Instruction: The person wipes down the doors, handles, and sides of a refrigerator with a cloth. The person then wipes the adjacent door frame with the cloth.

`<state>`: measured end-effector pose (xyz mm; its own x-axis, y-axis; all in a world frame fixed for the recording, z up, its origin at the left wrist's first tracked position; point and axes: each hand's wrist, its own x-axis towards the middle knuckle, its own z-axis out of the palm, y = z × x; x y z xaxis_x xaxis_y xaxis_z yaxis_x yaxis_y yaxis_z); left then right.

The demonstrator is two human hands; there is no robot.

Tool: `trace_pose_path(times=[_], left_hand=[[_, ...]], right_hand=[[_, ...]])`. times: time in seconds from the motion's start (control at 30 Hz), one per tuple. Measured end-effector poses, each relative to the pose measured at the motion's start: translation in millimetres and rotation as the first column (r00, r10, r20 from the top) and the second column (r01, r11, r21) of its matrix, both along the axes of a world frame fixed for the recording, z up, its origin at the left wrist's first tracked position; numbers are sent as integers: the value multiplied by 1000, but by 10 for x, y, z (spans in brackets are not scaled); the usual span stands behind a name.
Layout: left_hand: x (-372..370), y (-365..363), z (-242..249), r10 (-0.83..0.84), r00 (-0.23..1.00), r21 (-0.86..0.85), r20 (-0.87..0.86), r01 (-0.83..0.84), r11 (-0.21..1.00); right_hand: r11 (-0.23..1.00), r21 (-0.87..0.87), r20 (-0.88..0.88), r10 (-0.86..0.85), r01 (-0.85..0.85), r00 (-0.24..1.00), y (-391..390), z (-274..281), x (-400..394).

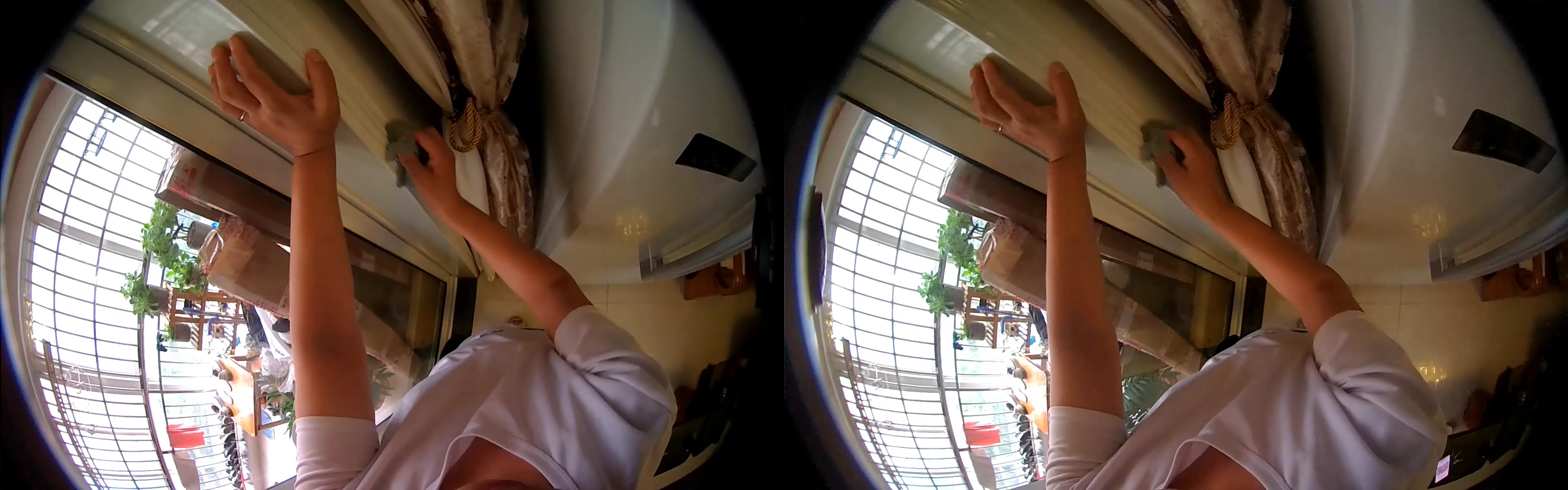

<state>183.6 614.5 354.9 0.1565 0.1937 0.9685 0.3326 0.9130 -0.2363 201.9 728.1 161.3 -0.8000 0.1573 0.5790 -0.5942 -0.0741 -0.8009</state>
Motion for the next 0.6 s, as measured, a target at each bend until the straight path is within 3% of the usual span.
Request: trace_pose_path(times=[0.17,0.23,0.37,0.43,0.53,0.6], left_hand=[[11,-18,-5,-62,998,20,11,62,998],[15,-21,-8,-97,995,34,4,97,995],[18,-22,-16,-145,989,91,25,142,986],[43,2,2,-170,985,100,24,167,981],[37,2,7,-160,987,115,20,157,981],[15,12,-20,-160,987,120,12,157,980]], right_hand=[[997,46,-270,-50,64,962,-82,793,2],[910,122,-542,-274,397,795,-171,857,-22],[922,58,-641,-259,383,722,-186,1267,-273],[981,-31,-697,-160,193,699,-165,1546,-341],[981,70,-631,-98,182,770,-134,1476,-276],[980,109,-669,-51,166,742,-99,1186,-254]])
